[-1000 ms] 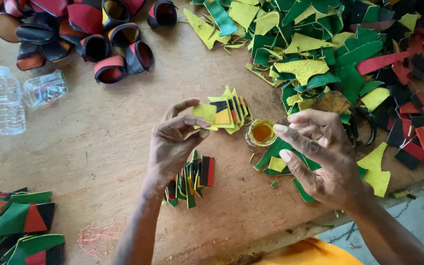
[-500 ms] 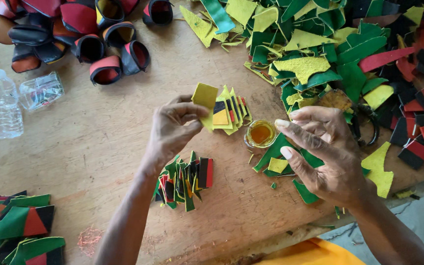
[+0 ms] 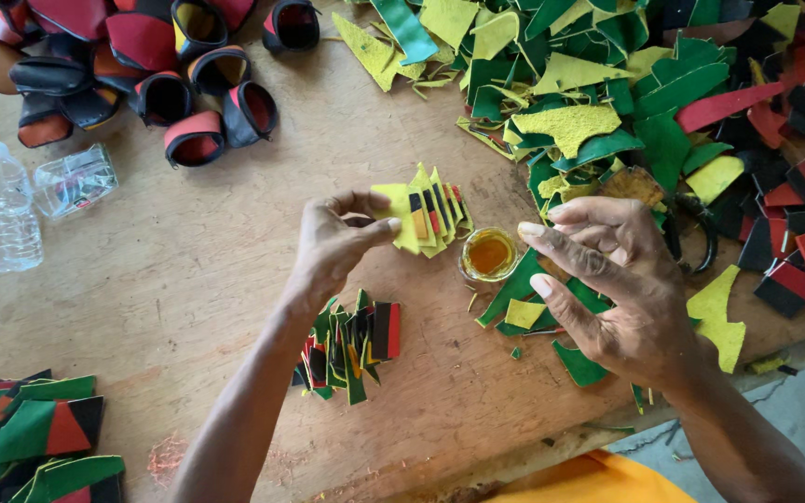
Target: The person repeatedly picks small colored felt pieces, applies adhesive from a small jar using a finger, and stacks them into a growing pile on the table. The hands handle green, yellow, red, and black pieces one at a time, pressing them together after applying glue.
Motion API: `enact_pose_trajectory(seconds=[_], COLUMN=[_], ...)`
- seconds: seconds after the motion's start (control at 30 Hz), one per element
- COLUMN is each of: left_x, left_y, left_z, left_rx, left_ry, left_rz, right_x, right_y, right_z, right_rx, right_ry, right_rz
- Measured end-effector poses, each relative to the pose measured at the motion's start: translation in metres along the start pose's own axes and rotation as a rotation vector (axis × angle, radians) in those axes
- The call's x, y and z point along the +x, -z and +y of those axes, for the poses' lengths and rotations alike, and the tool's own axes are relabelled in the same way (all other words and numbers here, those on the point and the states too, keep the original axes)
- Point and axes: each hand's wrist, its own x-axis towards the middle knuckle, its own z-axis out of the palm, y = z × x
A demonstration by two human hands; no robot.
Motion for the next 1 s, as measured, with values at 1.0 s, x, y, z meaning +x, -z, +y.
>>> enact_pose_trajectory(seconds=[1.0], left_x=[-0.012], left_y=[-0.026], left_z=[0.014], left_rx=[0.91], left_ry=[-0.976], left_rz=[0.322], right_x=[0.001], right_y=[0.002], right_z=[0.006], right_rx=[-0.017], right_ry=[-0.019], right_rz=[-0.05])
